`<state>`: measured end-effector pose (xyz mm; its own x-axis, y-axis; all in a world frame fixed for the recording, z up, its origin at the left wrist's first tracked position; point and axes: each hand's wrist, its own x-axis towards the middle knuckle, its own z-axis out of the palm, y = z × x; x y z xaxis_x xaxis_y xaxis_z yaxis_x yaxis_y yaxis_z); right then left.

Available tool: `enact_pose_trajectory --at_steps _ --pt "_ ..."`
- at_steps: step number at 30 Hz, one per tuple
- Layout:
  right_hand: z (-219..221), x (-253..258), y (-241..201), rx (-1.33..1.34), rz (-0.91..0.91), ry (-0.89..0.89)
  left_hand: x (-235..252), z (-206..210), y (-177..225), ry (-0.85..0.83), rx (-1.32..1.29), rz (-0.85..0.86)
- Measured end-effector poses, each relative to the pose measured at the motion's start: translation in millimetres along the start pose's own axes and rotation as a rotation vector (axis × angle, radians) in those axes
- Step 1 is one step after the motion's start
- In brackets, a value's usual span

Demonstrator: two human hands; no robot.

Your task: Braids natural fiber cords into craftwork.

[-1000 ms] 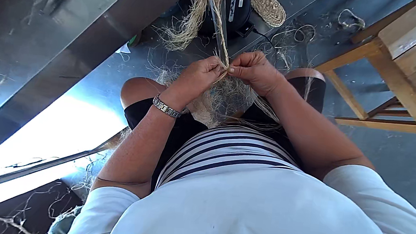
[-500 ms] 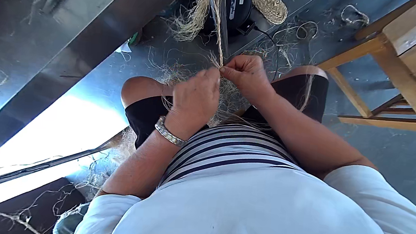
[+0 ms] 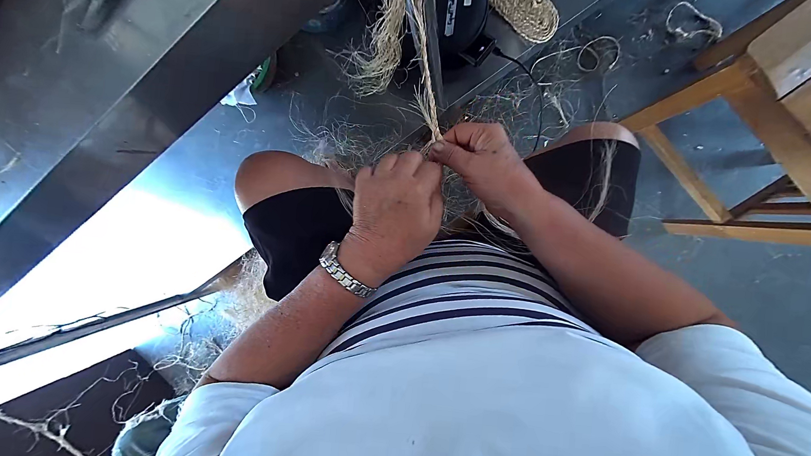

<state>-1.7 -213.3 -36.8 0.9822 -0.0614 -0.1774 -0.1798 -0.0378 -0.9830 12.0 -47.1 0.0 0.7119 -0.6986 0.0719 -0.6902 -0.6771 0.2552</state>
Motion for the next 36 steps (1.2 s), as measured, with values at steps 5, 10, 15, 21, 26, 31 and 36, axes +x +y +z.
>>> enact_pose_trajectory --at_steps 5,10,15,21,26,31,36 --pt "-6 0 -2 0.050 -0.025 -0.038 27 -8 -26 -0.104 -0.677 -0.245" --pt "-11 1 0 0.006 -0.053 -0.054 42 13 -24 -0.165 -0.997 -0.320" --pt "-17 3 13 -0.103 -0.181 -0.025 47 20 -28 -0.137 -1.032 -0.301" --pt "-16 4 13 -0.200 -0.252 -0.012 47 20 -31 -0.154 -1.179 -0.314" --pt "-21 4 10 -0.250 -0.240 -0.050 47 21 -32 -0.179 -1.255 -0.361" --pt "-21 1 10 -0.270 -0.202 -0.050 50 10 -36 -0.407 -1.207 -0.357" --pt "-32 -6 -1 -0.467 -0.191 0.018 52 14 -32 -0.284 -1.033 -0.320"
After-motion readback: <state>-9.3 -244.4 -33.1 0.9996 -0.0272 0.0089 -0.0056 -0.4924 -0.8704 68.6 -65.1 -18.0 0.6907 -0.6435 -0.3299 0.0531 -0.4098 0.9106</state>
